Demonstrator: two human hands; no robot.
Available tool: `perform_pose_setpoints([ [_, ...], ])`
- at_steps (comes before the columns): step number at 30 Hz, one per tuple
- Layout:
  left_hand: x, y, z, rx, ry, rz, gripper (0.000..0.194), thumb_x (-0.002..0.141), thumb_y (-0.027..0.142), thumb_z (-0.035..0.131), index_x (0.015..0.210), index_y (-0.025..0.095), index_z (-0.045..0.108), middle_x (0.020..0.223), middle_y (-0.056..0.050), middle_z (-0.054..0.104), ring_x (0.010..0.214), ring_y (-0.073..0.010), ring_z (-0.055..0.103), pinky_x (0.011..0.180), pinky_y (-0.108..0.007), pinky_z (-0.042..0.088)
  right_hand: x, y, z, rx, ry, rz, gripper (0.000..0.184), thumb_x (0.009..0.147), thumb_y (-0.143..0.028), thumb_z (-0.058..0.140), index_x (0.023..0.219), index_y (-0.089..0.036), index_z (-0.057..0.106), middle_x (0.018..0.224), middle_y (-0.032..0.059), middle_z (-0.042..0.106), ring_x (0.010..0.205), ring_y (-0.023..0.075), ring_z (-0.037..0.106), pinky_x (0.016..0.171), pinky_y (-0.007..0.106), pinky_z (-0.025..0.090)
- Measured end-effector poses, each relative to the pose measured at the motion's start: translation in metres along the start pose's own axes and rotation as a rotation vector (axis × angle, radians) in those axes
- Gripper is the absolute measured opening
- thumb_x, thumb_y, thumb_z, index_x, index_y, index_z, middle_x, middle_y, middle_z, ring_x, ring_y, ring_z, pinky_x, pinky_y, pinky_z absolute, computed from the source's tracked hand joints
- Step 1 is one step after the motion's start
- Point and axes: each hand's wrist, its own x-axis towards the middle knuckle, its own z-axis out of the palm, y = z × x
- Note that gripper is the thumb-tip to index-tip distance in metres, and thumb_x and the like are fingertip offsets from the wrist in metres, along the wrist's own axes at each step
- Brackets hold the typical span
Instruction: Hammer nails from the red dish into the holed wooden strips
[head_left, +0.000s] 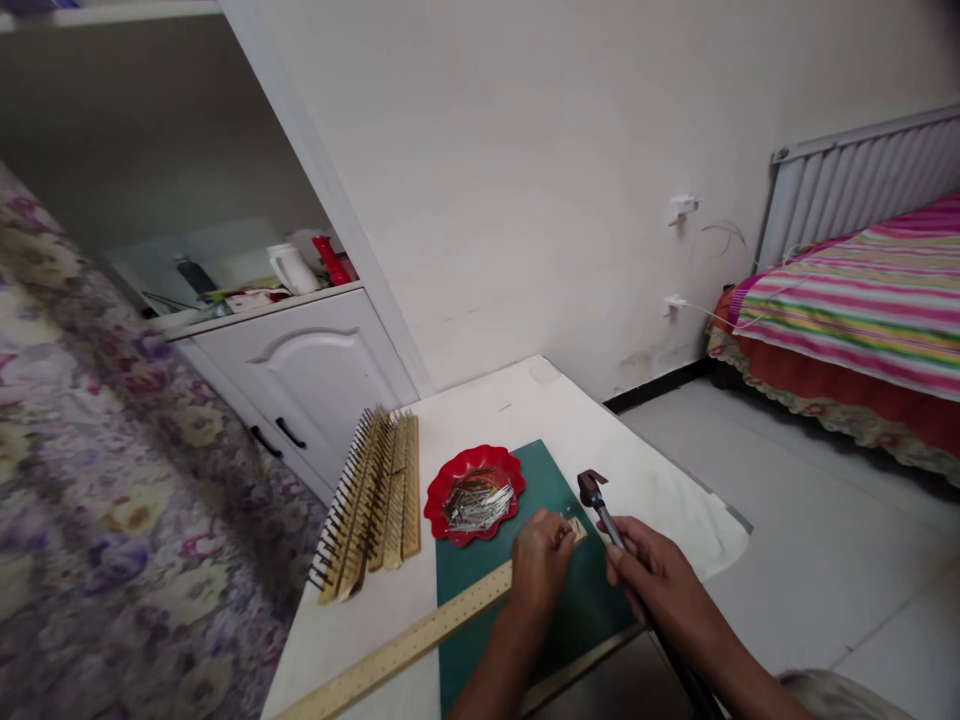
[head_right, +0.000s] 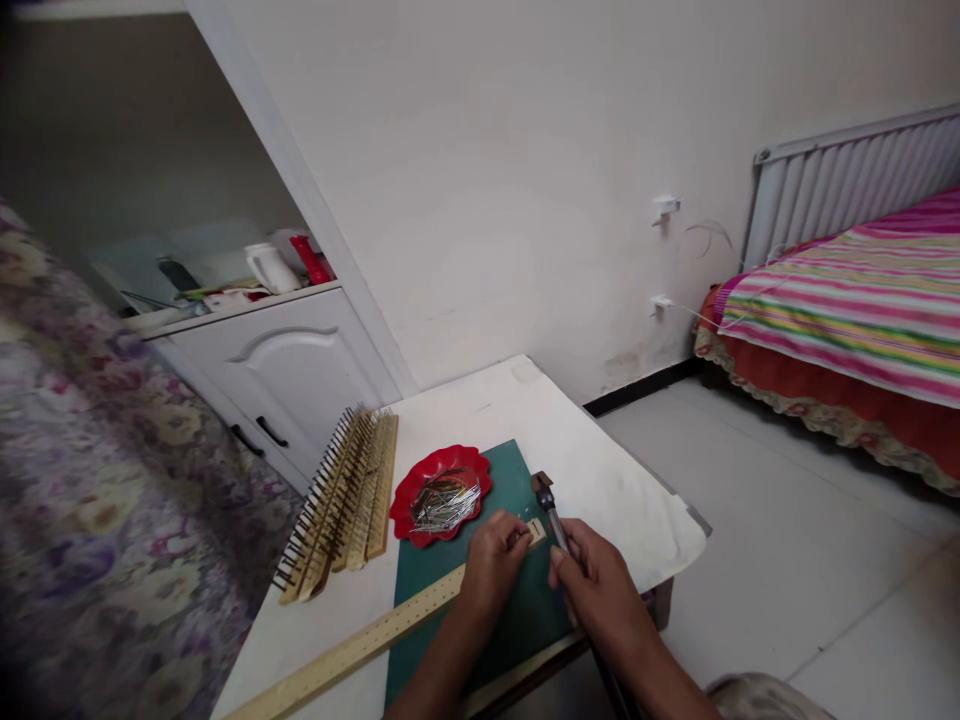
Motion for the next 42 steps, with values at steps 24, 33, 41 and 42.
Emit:
perform_pose_setpoints([
  [24, -0.003, -0.005, 0.012, -0.142, 0.063, -0.057, 0.012, 0.080, 0.018, 0.049, 0.074, 0.017, 0.059, 0.073, 0.001, 0.056, 0.067, -0.0117, 0.052, 0.061, -0.022, 0.035, -0.013, -0.008, 0.007, -0.260, -0.131, -0.067, 0.013, 0.084, -0.022, 0.044, 0.089, -0.020, 0.056, 0.060, -0.0046, 0.055, 0.050, 0.0112, 0.048, 0.046, 0.021, 0.036],
  [33, -0.002, -0.003, 0.011, -0.142, 0.058, -0.075, 0.011, 0.077, 0.017, 0.050, 0.069, 0.016, 0.057, 0.068, 0.002, 0.054, 0.063, -0.0105, 0.049, 0.057, -0.021, 0.031, -0.012, -0.009, 0.007, -0.225, -0.119, -0.042, 0.020, 0.085, -0.028, 0.044, 0.097, -0.020, 0.059, 0.060, -0.0047, 0.056, 0.045, 0.0104, 0.046, 0.042, 0.021, 0.034],
  [41, -0.005, -0.004, 0.009, -0.182, 0.052, -0.039, 0.013, 0.077, 0.019, 0.052, 0.071, 0.018, 0.063, 0.071, 0.002, 0.053, 0.065, -0.0109, 0.049, 0.058, -0.022, 0.032, -0.012, -0.012, 0.002, -0.035, -0.105, 0.015, 0.029, 0.088, -0.034, 0.043, 0.113, -0.021, 0.049, 0.063, -0.0065, 0.051, 0.037, 0.0057, 0.038, 0.035, 0.018, 0.028],
  [42, -0.005, -0.004, 0.009, -0.186, 0.058, -0.038, 0.012, 0.077, 0.019, 0.052, 0.073, 0.018, 0.064, 0.071, 0.002, 0.053, 0.064, -0.0109, 0.049, 0.059, -0.022, 0.033, -0.011, -0.012, 0.001, -0.023, -0.092, 0.014, 0.029, 0.088, -0.035, 0.043, 0.112, -0.021, 0.049, 0.063, -0.0067, 0.051, 0.037, 0.0054, 0.038, 0.036, 0.018, 0.028],
])
